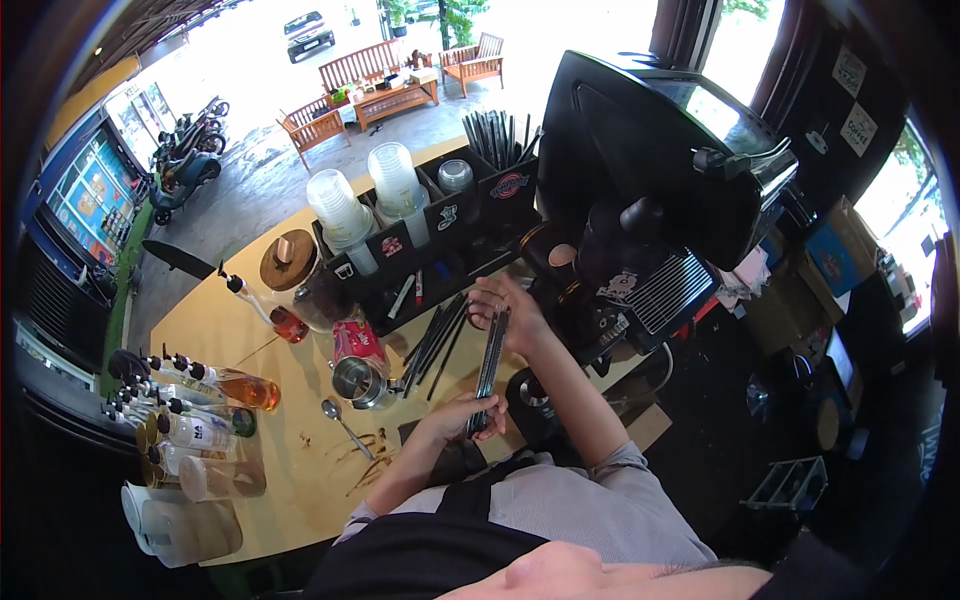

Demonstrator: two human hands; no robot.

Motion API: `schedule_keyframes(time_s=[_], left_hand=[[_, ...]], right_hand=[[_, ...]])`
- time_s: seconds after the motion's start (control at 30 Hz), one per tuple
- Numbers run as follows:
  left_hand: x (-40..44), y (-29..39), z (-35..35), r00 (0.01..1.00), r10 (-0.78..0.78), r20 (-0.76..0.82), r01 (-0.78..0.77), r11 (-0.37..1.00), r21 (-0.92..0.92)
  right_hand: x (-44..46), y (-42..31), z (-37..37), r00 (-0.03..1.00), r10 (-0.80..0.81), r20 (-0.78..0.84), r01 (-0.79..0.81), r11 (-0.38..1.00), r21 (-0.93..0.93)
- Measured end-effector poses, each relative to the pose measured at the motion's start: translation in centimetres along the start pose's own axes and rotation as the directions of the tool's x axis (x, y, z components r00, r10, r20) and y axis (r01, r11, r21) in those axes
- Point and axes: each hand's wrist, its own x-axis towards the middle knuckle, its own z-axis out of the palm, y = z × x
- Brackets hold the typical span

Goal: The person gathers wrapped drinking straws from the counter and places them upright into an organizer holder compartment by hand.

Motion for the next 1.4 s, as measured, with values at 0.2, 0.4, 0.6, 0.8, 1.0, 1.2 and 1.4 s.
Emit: schedule_keyframes(time_s=[0.2,0.4,0.6,0.8,1.0,1.2,1.4], left_hand=[[0.6,0.6,-0.2,0.997,-0.079,0.004,0.079,0.995,-0.065],[1.8,-0.5,-1.7,0.994,-0.065,0.091,0.083,0.973,-0.213],[2.3,0.8,-0.4,0.995,-0.086,0.046,0.090,0.992,-0.093],[2.5,0.8,-1.5,0.987,-0.044,0.157,0.079,0.971,-0.227],[2.2,3.0,-2.5,0.996,0.088,0.007,-0.082,0.949,-0.304],[3.3,5.3,-1.5,0.989,0.104,-0.102,-0.115,0.988,-0.108],[5.8,8.3,-1.7,0.968,0.075,-0.239,-0.093,0.993,-0.068]], right_hand=[[-0.3,-0.4,0.2,0.998,0.042,0.043,-0.037,0.994,-0.103],[-0.7,-0.2,0.8,0.997,0.078,0.028,-0.074,0.991,-0.116],[1.2,-0.5,-2.8,0.858,0.123,0.499,-0.223,0.964,0.147],[0.8,-0.7,-1.9,0.950,0.097,0.297,-0.146,0.978,0.148],[-0.9,0.7,-0.4,0.991,0.100,0.091,-0.050,0.895,-0.442],[-1.3,0.6,-0.2,0.978,0.137,0.160,0.006,0.741,-0.672],[0.0,-1.7,2.0,0.995,0.073,0.070,-0.001,0.696,-0.718]])
